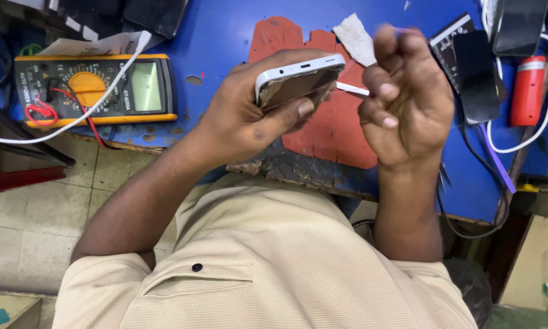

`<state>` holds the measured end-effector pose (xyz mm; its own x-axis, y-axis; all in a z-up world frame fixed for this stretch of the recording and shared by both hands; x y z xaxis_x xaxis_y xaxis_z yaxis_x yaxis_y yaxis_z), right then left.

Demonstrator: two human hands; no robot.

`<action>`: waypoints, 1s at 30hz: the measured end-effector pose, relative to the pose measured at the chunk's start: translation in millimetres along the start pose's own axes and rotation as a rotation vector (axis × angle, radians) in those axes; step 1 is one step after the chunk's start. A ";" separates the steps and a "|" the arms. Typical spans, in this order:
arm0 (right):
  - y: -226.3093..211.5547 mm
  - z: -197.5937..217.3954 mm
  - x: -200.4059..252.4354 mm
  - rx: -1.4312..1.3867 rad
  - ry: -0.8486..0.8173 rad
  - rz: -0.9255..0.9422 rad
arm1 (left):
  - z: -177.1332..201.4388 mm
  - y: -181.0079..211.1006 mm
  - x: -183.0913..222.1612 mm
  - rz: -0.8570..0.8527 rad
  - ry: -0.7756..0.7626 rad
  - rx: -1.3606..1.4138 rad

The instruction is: The person reassembles a disassembled smartphone on a workbench. They connect internal ribbon cables, place the back cover, and secure the device using a rubber band while handling various tools and components.

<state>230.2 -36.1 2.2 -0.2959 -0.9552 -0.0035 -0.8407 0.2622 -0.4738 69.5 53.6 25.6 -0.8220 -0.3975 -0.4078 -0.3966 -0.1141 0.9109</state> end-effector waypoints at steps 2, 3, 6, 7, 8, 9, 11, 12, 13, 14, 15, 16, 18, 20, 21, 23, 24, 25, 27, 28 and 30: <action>-1.1 -13.7 3.5 0.283 -0.080 0.011 | -5.1 10.3 -5.0 -0.066 -0.021 -0.161; -2.0 -18.5 4.5 0.395 -0.101 0.006 | -8.7 12.7 -5.9 -0.060 -0.039 -0.205; 2.9 -26.3 2.9 0.619 -0.138 -0.053 | -14.3 28.2 -5.9 -0.150 -0.065 -0.350; 5.0 -27.3 2.1 0.660 -0.143 -0.075 | -17.3 34.2 -4.8 -0.199 -0.072 -0.401; 5.4 -28.4 0.3 0.673 -0.148 -0.082 | -17.0 31.6 -6.0 -0.154 -0.072 -0.417; 4.6 -29.6 -1.2 0.707 -0.152 -0.074 | -16.9 28.6 -6.9 -0.109 -0.073 -0.433; 0.8 -30.4 -1.3 0.800 -0.148 -0.048 | -18.1 22.2 -8.4 -0.051 -0.066 -0.444; 0.6 -31.0 -1.7 0.838 -0.154 -0.042 | -18.0 19.9 -8.7 -0.037 -0.055 -0.445; 0.6 -32.0 -2.0 0.875 -0.159 -0.035 | -17.8 17.7 -8.6 -0.023 -0.045 -0.447; 1.4 -33.5 -4.3 0.896 -0.173 -0.033 | -17.1 17.1 -9.4 -0.020 -0.033 -0.484; 2.1 -35.6 -7.1 0.910 -0.190 -0.027 | -16.9 16.6 -10.7 -0.018 -0.021 -0.522; 1.8 -37.4 -9.0 0.927 -0.203 -0.022 | -17.9 15.9 -12.0 -0.016 -0.010 -0.555; 2.7 -41.2 -14.2 0.949 -0.233 -0.003 | -19.1 14.1 -12.7 0.009 0.002 -0.641; 3.8 -45.0 -19.4 0.973 -0.254 0.025 | -21.5 18.2 -12.7 -0.017 0.011 -0.757; 3.8 -48.0 -21.7 1.011 -0.276 0.041 | -23.9 22.5 -13.4 -0.058 0.014 -0.829; 2.2 -54.8 -25.1 1.113 -0.330 0.076 | -28.4 24.9 -15.8 -0.075 0.019 -0.912; 1.1 -58.6 -24.3 1.198 -0.364 0.091 | -29.7 23.0 -17.4 -0.050 0.023 -0.924; 0.2 -61.7 -23.6 1.281 -0.398 0.110 | -29.8 21.2 -18.3 -0.024 0.025 -0.935; -1.8 -64.1 -19.7 1.447 -0.443 0.130 | -30.6 18.4 -19.7 -0.018 -0.005 -0.939; -1.9 -63.7 -18.2 1.505 -0.455 0.138 | -30.6 16.7 -20.5 -0.016 -0.020 -0.943; -5.3 -56.7 -17.0 1.491 -0.385 0.141 | -27.6 8.3 -22.0 0.046 -0.034 -0.886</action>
<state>214.0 -13.5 54.7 -0.0034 -0.9732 -0.2301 0.4519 0.2038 -0.8685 95.6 36.3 43.9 -0.8467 -0.3936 -0.3580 0.0879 -0.7671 0.6354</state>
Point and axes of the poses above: each hand's wrist, its own x-axis away from the middle knuckle, its own z-axis out of the back of the hand, y = z × x, the point moved 10 cm from there along -x, towards the middle knuckle
